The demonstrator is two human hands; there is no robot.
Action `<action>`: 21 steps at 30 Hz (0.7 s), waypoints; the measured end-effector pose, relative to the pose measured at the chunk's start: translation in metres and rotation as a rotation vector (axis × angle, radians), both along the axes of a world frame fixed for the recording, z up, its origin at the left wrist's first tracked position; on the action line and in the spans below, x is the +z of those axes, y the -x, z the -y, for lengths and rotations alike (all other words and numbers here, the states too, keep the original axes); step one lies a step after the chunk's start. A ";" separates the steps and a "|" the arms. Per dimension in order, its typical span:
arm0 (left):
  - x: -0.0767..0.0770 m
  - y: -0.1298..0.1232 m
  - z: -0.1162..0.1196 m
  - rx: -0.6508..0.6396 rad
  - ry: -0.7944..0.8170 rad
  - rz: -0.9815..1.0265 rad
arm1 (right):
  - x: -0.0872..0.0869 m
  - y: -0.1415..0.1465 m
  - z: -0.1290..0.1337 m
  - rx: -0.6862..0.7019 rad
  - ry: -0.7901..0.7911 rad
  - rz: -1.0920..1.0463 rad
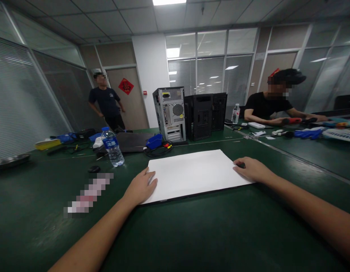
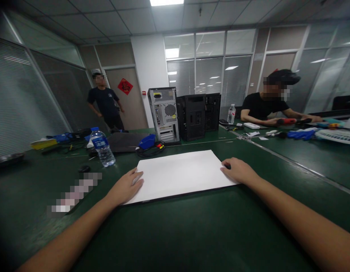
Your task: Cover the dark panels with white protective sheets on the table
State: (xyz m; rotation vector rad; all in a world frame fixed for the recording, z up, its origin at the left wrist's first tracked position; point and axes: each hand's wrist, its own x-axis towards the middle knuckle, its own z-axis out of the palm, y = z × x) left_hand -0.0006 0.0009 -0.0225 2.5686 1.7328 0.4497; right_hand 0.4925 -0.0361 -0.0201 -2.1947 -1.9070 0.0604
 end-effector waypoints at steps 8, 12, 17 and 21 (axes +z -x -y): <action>-0.001 0.000 -0.001 -0.076 0.008 0.011 | 0.000 0.001 0.001 0.016 -0.011 -0.003; 0.001 0.000 0.000 -0.091 0.010 0.017 | 0.000 0.001 0.001 0.012 -0.017 0.000; 0.005 -0.001 0.002 -0.084 0.009 0.028 | 0.001 0.002 0.002 0.016 -0.018 0.004; 0.008 -0.003 0.004 -0.075 0.007 0.025 | 0.002 0.003 0.003 0.017 -0.019 0.008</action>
